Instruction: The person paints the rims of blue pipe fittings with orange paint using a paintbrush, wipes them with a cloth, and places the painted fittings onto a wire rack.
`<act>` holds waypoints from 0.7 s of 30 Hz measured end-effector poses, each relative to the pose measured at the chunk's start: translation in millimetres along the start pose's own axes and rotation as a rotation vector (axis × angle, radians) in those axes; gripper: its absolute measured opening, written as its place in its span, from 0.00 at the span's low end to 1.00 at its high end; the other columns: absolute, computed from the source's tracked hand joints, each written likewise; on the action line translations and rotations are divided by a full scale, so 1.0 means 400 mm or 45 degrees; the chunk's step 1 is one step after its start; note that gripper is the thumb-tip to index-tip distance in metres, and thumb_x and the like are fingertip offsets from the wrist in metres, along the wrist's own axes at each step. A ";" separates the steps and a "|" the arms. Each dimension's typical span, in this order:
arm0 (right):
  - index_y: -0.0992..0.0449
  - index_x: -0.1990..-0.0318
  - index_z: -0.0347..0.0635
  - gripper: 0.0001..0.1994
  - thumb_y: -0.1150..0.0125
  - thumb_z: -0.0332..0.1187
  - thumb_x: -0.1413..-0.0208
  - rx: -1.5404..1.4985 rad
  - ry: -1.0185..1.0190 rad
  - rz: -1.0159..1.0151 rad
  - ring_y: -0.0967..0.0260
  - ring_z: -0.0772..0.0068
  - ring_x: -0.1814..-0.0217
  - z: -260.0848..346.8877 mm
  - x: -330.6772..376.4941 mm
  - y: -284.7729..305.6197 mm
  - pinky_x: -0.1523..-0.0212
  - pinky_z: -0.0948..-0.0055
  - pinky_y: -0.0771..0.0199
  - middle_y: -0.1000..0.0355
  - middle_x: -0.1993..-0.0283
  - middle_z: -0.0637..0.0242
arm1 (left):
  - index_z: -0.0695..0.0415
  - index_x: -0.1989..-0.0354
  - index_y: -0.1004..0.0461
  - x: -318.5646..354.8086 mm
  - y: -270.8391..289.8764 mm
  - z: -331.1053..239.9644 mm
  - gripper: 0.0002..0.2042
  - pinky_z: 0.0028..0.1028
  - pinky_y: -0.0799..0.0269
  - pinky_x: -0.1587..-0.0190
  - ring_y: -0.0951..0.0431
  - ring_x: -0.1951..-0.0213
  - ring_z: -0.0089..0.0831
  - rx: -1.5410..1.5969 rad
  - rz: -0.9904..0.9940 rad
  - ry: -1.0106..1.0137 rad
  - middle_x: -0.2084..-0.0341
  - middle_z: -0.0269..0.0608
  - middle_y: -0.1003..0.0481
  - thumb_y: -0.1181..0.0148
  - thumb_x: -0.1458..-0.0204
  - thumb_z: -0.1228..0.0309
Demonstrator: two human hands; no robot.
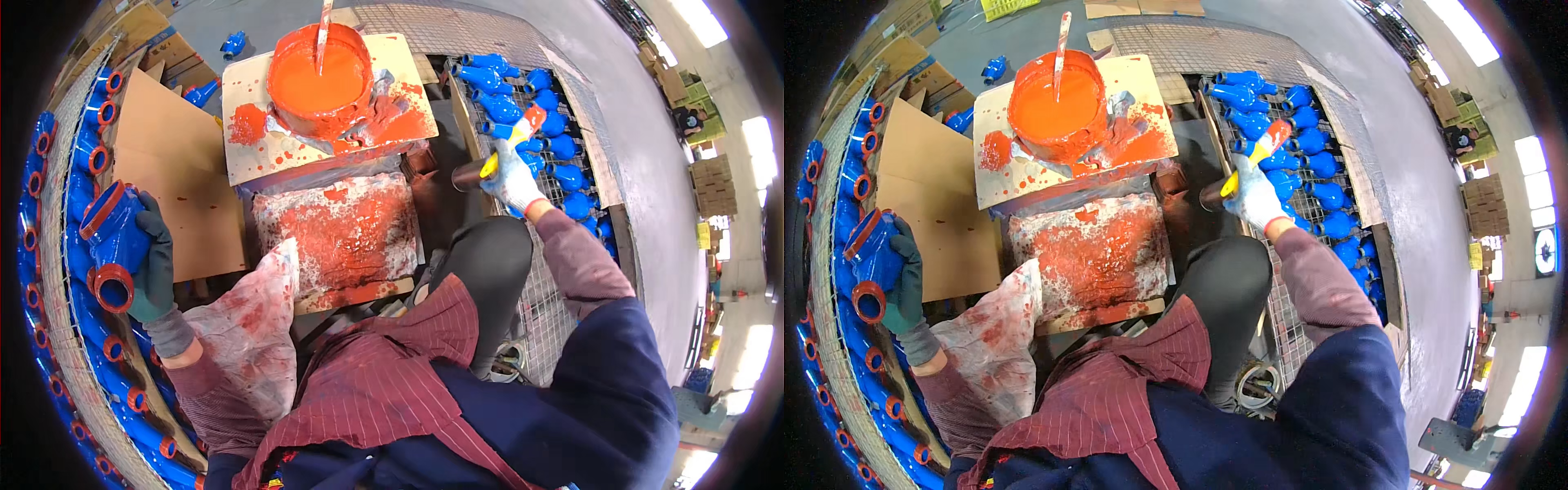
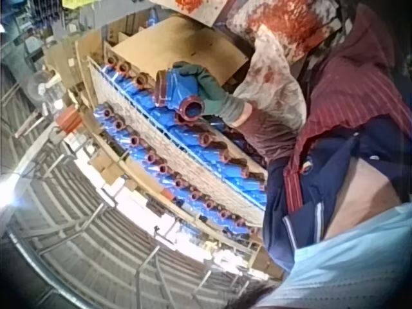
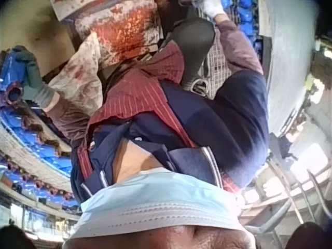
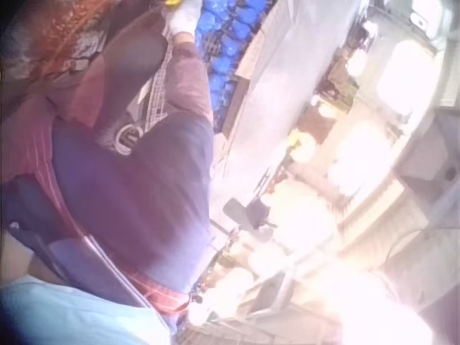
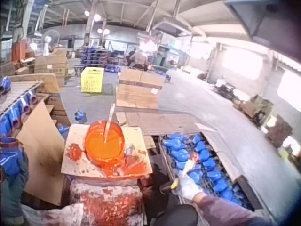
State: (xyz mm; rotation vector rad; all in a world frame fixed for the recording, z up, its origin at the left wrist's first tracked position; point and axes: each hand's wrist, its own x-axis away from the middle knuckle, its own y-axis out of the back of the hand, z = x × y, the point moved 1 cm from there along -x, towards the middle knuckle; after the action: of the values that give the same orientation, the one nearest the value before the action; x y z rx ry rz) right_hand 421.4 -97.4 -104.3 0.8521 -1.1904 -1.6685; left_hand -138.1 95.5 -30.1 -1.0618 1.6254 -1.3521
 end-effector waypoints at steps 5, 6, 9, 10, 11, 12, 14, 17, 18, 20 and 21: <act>0.36 0.46 0.43 0.31 0.31 0.31 0.61 0.059 -0.132 -0.023 0.30 0.41 0.57 -0.061 0.066 -0.119 0.56 0.49 0.28 0.29 0.61 0.45 | 0.63 0.35 0.41 0.001 0.031 -0.028 0.28 0.48 0.32 0.40 0.41 0.36 0.56 -0.241 0.029 -0.095 0.35 0.54 0.40 0.43 0.43 0.70; 0.35 0.47 0.42 0.30 0.30 0.32 0.61 0.071 -0.152 0.025 0.30 0.43 0.56 -0.062 0.059 -0.153 0.55 0.50 0.28 0.29 0.62 0.47 | 0.63 0.35 0.41 0.003 0.034 -0.039 0.27 0.48 0.32 0.40 0.41 0.36 0.56 -0.304 0.031 -0.117 0.35 0.54 0.40 0.44 0.43 0.69; 0.30 0.54 0.50 0.24 0.31 0.32 0.62 0.408 0.087 -0.175 0.27 0.47 0.60 -0.071 0.062 -0.302 0.52 0.51 0.31 0.27 0.66 0.50 | 0.62 0.35 0.40 -0.003 0.030 -0.030 0.26 0.48 0.31 0.41 0.39 0.37 0.55 -0.331 -0.023 -0.132 0.37 0.55 0.38 0.45 0.42 0.69; 0.30 0.54 0.51 0.23 0.32 0.31 0.62 0.421 0.153 -0.227 0.27 0.46 0.58 -0.064 0.071 -0.326 0.48 0.50 0.34 0.27 0.66 0.50 | 0.62 0.36 0.39 -0.002 0.024 -0.025 0.25 0.49 0.30 0.43 0.37 0.38 0.55 -0.336 -0.072 -0.165 0.39 0.56 0.36 0.45 0.42 0.68; 0.30 0.54 0.53 0.24 0.32 0.31 0.64 0.379 0.078 -0.156 0.29 0.45 0.54 -0.060 0.077 -0.344 0.44 0.44 0.38 0.27 0.64 0.50 | 0.62 0.36 0.39 -0.006 0.036 -0.037 0.25 0.48 0.30 0.43 0.36 0.39 0.54 -0.362 -0.064 -0.166 0.40 0.55 0.36 0.46 0.42 0.68; 0.30 0.54 0.53 0.24 0.32 0.31 0.64 0.372 0.067 -0.156 0.29 0.45 0.54 -0.070 0.082 -0.359 0.44 0.44 0.38 0.27 0.64 0.50 | 0.62 0.36 0.39 -0.006 0.041 -0.040 0.25 0.48 0.30 0.43 0.36 0.39 0.54 -0.370 -0.062 -0.156 0.40 0.55 0.36 0.46 0.42 0.68; 0.33 0.45 0.51 0.21 0.43 0.38 0.47 0.455 -0.014 0.163 0.30 0.50 0.47 -0.116 0.087 -0.425 0.36 0.43 0.42 0.27 0.57 0.51 | 0.61 0.36 0.39 -0.008 0.052 -0.043 0.25 0.48 0.29 0.44 0.35 0.40 0.54 -0.488 -0.117 -0.163 0.40 0.55 0.35 0.46 0.42 0.69; 0.32 0.47 0.51 0.18 0.44 0.38 0.46 0.319 -0.063 0.075 0.29 0.47 0.51 -0.112 0.104 -0.455 0.41 0.46 0.38 0.28 0.60 0.49 | 0.61 0.36 0.39 -0.018 0.089 -0.078 0.24 0.48 0.29 0.45 0.35 0.40 0.53 -0.548 -0.127 -0.188 0.39 0.53 0.36 0.48 0.40 0.68; 0.32 0.48 0.51 0.17 0.44 0.38 0.46 0.228 -0.101 0.106 0.29 0.46 0.52 -0.107 0.110 -0.443 0.43 0.46 0.37 0.29 0.61 0.48 | 0.61 0.36 0.40 -0.024 0.088 -0.072 0.24 0.48 0.30 0.44 0.35 0.39 0.52 -0.628 -0.122 -0.222 0.38 0.53 0.36 0.49 0.40 0.67; 0.33 0.49 0.49 0.18 0.43 0.36 0.48 0.085 -0.040 -0.105 0.29 0.42 0.57 -0.112 0.112 -0.478 0.51 0.46 0.32 0.31 0.63 0.47 | 0.61 0.35 0.41 -0.008 0.065 -0.062 0.25 0.51 0.31 0.43 0.36 0.38 0.53 -0.540 -0.179 -0.187 0.37 0.53 0.37 0.50 0.39 0.66; 0.33 0.48 0.49 0.19 0.42 0.36 0.48 0.045 -0.149 -0.045 0.29 0.42 0.59 -0.091 0.108 -0.463 0.55 0.48 0.30 0.31 0.63 0.46 | 0.60 0.34 0.42 -0.010 0.048 -0.051 0.25 0.51 0.32 0.43 0.38 0.37 0.54 -0.514 -0.158 -0.168 0.36 0.53 0.38 0.50 0.39 0.66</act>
State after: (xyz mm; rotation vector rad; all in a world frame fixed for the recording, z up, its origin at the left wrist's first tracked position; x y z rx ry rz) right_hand 388.2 -123.5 -293.3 0.8104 -1.2948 -1.7509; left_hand -157.9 108.4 -45.7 -1.4762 1.7989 -1.0241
